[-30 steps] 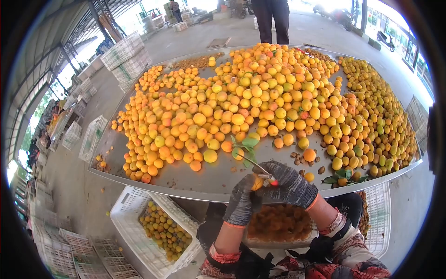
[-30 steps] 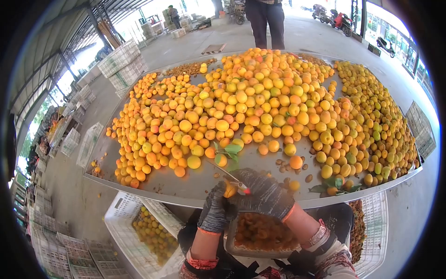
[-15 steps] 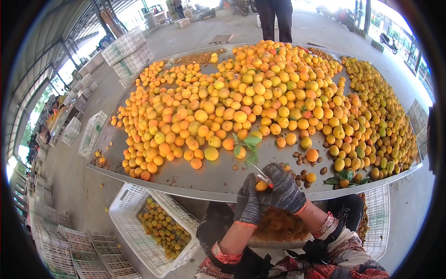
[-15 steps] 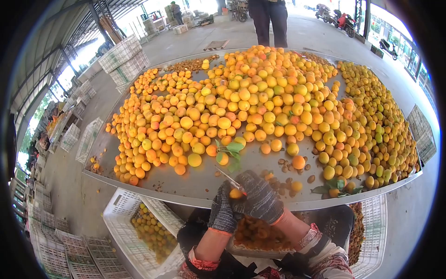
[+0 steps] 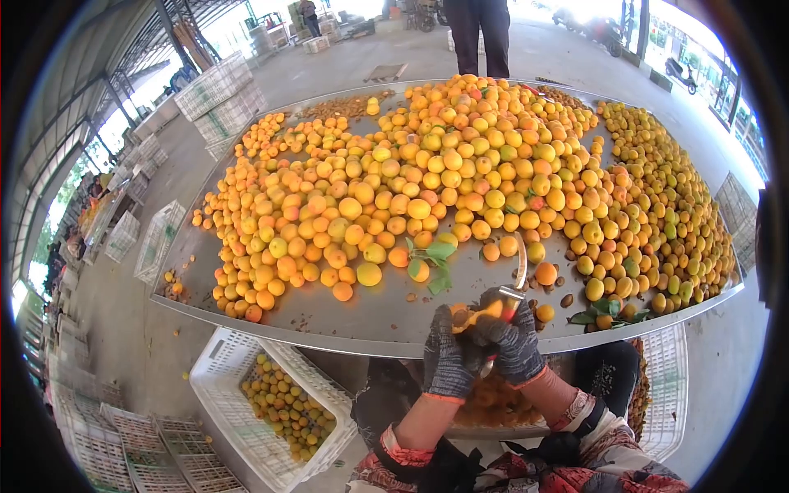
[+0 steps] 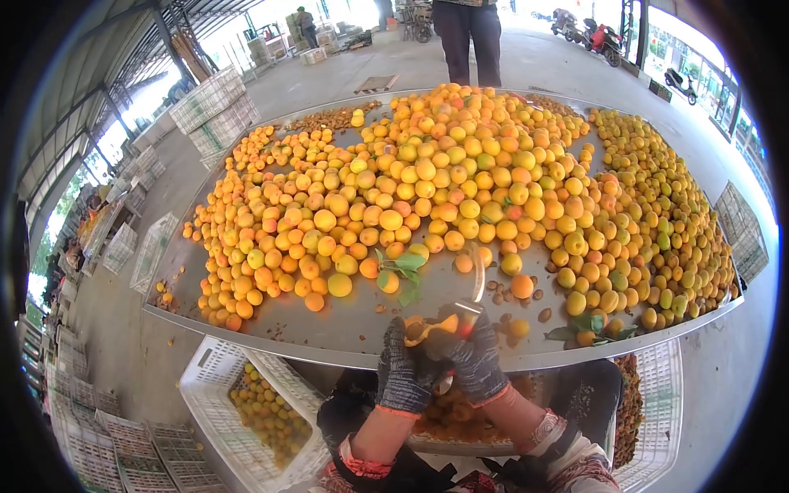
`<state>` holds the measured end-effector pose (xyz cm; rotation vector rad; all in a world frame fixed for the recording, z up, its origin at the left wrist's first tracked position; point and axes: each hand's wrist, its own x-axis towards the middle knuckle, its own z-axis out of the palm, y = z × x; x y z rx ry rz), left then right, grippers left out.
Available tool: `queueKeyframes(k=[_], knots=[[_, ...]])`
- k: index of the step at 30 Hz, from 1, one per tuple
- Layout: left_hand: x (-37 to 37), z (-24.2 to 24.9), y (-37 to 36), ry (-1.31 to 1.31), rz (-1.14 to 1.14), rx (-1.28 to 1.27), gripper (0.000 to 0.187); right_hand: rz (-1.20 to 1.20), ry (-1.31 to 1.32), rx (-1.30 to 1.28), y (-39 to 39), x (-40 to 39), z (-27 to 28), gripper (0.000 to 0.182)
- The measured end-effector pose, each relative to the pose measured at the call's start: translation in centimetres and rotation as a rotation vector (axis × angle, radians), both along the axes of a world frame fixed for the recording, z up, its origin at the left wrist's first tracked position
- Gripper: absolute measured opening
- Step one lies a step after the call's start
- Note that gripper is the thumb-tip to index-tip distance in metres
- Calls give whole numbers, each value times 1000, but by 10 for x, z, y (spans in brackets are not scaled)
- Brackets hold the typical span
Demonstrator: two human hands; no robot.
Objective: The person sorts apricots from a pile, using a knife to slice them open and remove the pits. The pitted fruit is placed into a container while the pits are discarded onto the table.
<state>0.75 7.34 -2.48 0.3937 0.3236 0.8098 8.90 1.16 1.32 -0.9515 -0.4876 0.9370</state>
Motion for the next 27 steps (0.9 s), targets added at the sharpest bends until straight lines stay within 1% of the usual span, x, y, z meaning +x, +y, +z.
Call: queueKeyframes(k=[1,2,3,5,6,8,9,10,11,12,13,14,15,16,17,18,19,20,21,22,24,27], knots=[[-1,15,0,36,-17,-98,50,0,-1,-1,-1,-2,5,41],[-3,25,-1,73,-34,-196,55,-2,133,25,-1,-3,9,40],[-3,27,-5,73,-35,-196,55,-3,267,51,0,-3,11,38],[-2,27,-12,-119,17,-91,32,-11,295,24,-1,-2,11,35],[-1,24,-12,-120,12,-93,32,-19,324,-4,-2,-1,11,32],[1,15,-9,212,70,303,30,-2,348,8,-5,-2,22,31],[2,22,-8,211,71,301,30,20,373,20,-6,-3,25,30],[3,33,-6,63,51,-34,31,21,373,19,-9,1,20,30],[1,40,-3,-86,30,-369,33,42,488,74,-15,10,10,30],[-6,34,4,-86,31,-369,33,64,603,128,-21,16,3,30],[-15,23,16,-174,-23,-418,35,-62,331,0,-27,17,5,31],[-20,15,23,-263,-76,-465,36,-59,331,0,-35,20,9,31],[-16,31,20,-163,-4,-495,35,9,163,-104,-43,22,15,32],[-14,43,17,-162,-6,-496,35,73,-4,-212,-52,23,19,33],[-13,52,13,-53,17,-472,35,114,-123,-292,-59,24,22,38],[-12,56,11,55,41,-445,34,112,-122,-295,-63,29,8,38],[-12,56,10,56,41,-445,34,161,-201,-263,-63,35,-17,46],[-11,56,10,66,55,-389,34,209,-278,-229,-63,38,-30,54],[-11,55,9,79,69,-332,33,237,-815,-305,-66,34,-10,60],[-11,54,9,81,67,-330,33,234,-813,-305,-67,35,-7,60],[-11,49,10,106,32,-259,32,243,-1330,-304,-68,38,-3,55],[-5,40,9,87,58,-280,36,207,-1324,-344,-60,40,12,52]])
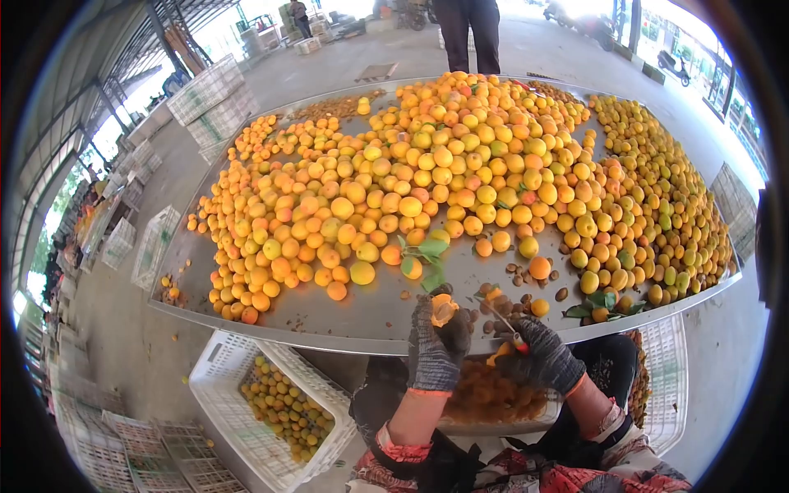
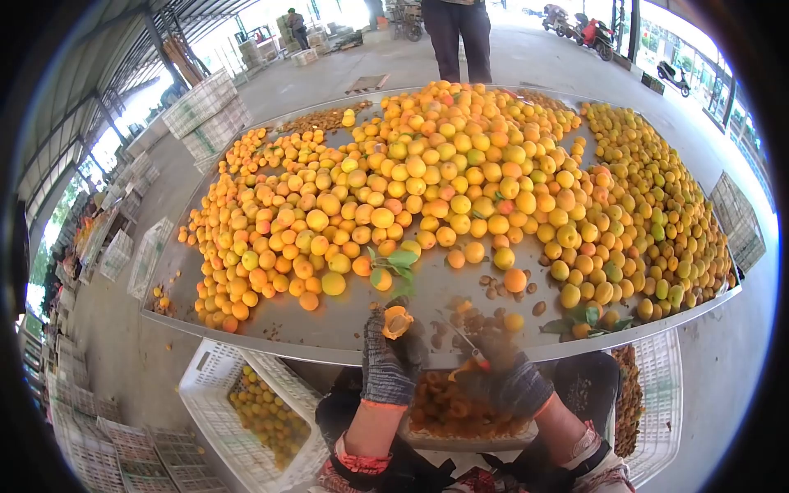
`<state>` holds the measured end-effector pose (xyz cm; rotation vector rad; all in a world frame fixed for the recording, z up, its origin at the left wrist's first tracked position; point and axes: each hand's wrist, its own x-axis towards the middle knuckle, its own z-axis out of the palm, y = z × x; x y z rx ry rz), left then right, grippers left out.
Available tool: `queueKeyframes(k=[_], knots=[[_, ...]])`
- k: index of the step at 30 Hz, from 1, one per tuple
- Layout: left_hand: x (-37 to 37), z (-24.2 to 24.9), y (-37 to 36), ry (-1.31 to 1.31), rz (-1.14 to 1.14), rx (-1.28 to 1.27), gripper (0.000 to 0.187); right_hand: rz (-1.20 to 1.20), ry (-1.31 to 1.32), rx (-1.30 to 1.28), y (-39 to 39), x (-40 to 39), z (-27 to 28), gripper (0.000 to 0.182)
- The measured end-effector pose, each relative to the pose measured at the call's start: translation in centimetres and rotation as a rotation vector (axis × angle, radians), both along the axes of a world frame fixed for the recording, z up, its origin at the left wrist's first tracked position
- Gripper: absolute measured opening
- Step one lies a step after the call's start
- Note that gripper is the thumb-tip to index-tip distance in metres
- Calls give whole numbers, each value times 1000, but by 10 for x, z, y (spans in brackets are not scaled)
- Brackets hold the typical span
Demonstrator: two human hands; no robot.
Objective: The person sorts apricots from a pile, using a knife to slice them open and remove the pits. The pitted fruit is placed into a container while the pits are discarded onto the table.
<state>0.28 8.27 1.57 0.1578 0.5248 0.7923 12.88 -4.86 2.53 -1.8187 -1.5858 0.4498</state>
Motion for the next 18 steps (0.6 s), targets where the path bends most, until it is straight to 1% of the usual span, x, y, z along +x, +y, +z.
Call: queueKeyframes(k=[1,3,4,6,7,9,10,11,12,13,15,16,17,18], knots=[[1,-2,1,1,-4,0,36,-4,1,0,4,2,6,52],[3,-6,2,10,-15,-137,38,-56,124,-261,10,7,15,51],[4,-5,2,10,-15,-136,38,-55,124,-261,10,7,13,51],[5,-2,2,119,19,-128,40,27,42,-225,9,6,2,44],[4,-3,3,119,20,-129,40,28,42,-225,7,6,-5,44],[2,-5,5,103,-22,-115,39,38,270,-150,2,4,-21,37],[2,-2,4,106,-20,-117,39,39,273,-152,2,4,-32,37],[4,3,3,112,-6,-122,38,-25,329,-92,2,4,-43,35],[5,6,1,118,5,-127,38,-91,384,-31,1,4,-49,32],[5,4,1,120,2,-130,38,-95,386,-34,1,5,-48,32],[5,-2,0,113,-55,-76,37,-321,635,-47,7,12,-40,29],[6,-6,0,112,-58,-75,37,-260,967,114,15,-4,13,30],[8,-10,0,136,-64,-38,36,-262,966,116,24,-5,18,30],[10,-11,-1,159,-70,-1,35,-285,1047,260,30,-6,21,29]])
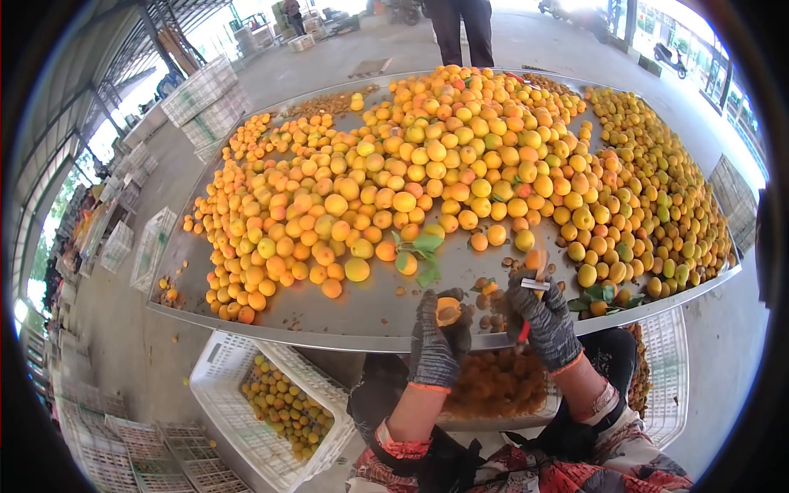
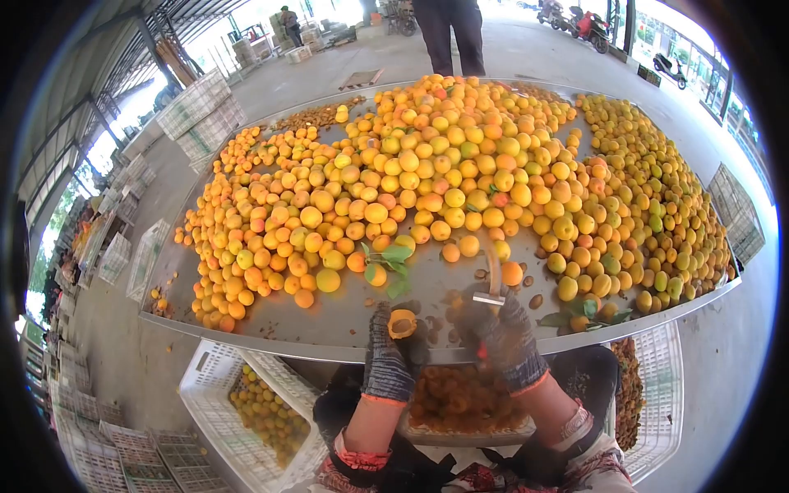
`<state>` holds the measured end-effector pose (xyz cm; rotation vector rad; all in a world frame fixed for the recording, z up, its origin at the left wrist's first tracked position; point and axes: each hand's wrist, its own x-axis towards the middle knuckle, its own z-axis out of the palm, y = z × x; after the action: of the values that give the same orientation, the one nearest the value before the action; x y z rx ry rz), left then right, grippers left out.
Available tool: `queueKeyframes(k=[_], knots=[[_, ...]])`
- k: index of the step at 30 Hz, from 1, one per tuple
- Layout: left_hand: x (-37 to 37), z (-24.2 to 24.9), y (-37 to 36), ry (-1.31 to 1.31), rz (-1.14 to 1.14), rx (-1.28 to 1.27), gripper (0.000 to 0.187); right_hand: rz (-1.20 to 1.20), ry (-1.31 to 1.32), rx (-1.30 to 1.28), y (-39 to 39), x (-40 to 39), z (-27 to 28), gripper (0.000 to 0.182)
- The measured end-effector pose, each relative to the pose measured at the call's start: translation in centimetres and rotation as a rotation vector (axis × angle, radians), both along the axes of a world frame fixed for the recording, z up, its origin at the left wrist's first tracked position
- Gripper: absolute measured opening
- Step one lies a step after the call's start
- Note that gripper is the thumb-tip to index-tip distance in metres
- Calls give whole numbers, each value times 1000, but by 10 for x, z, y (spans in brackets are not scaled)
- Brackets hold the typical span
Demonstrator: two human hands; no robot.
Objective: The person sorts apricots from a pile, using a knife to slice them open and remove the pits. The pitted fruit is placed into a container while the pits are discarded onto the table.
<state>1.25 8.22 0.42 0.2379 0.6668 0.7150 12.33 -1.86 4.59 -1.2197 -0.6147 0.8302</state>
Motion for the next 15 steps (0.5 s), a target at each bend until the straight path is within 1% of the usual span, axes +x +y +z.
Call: queueKeyframes(k=[1,2,3,5,6,7,9,10,12,13,15], knots=[[1,0,-1,1,-1,0,35,-83,69,121,6,0,2,27],[1,0,-1,-2,-42,-12,35,-112,187,178,14,1,4,26],[2,0,-2,-5,-84,-25,34,-115,189,177,23,1,4,26],[6,0,-4,20,-78,-56,33,-183,389,443,43,2,3,21],[7,0,-5,43,-68,-86,32,-146,306,485,49,4,5,23],[7,1,-5,45,-69,-87,32,-147,308,483,54,2,9,23],[6,7,-6,30,-121,-162,31,-104,381,583,64,-7,20,25],[7,10,-6,31,-121,-164,31,-113,455,603,69,-9,17,27],[7,14,-8,96,-63,-181,32,-73,422,611,77,-9,0,28],[6,7,-7,97,-62,-183,32,-31,388,621,79,-10,-5,29],[4,-17,-4,57,-98,-79,31,-28,423,615,79,-12,-9,27]])
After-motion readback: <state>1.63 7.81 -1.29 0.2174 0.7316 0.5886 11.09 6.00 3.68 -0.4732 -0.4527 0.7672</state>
